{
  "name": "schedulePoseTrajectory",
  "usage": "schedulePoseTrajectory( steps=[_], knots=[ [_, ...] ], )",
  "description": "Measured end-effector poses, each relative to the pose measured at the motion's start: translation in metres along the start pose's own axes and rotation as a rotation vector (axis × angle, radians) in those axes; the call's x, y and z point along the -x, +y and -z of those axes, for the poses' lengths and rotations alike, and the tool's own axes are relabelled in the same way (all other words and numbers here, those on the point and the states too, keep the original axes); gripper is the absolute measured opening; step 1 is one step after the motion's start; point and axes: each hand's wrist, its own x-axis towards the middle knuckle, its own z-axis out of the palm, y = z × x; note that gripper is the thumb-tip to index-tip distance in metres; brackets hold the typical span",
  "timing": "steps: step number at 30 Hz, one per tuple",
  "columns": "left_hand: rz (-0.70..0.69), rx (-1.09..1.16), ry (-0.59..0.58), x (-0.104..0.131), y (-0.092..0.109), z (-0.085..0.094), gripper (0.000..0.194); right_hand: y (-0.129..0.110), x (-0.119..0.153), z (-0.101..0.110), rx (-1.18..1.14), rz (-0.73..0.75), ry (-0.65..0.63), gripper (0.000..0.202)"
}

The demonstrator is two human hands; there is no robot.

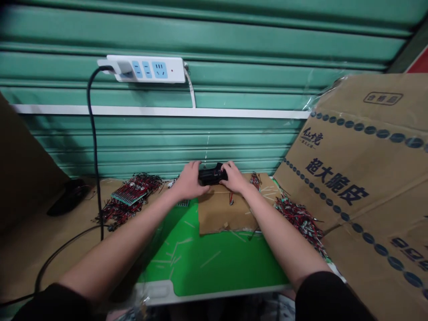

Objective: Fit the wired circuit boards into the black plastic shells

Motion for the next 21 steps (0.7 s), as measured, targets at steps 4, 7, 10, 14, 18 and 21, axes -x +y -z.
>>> schedulePoseTrajectory(
  steps=[4,7,10,14,18,21],
  knots=[
    [0.104,-0.044,-0.255,-0.037,0.007,-0.013,0.081,-0.003,-0.001,0.001,-0.010,0.025,-0.035,0.041],
    [0.134,-0.034,-0.347,-0.056,0.009,-0.027,0.076,-0.002,-0.003,0.003,-0.027,0.045,-0.067,0.042],
    [0.174,-0.084,-0.373,-0.064,0.010,-0.038,0.080,-0.001,-0.002,0.005,-0.048,0.059,-0.074,0.043],
    [0.178,-0.112,-0.383,-0.062,0.010,-0.042,0.083,-0.002,0.006,0.012,-0.081,0.117,-0.063,0.060],
    [0.141,-0.104,-0.380,-0.048,0.014,-0.032,0.080,-0.018,0.023,0.028,-0.076,0.150,-0.064,0.090],
    [0.145,-0.106,-0.364,-0.026,0.023,-0.016,0.076,-0.036,0.044,0.042,-0.039,0.098,-0.010,0.089]
  ],
)
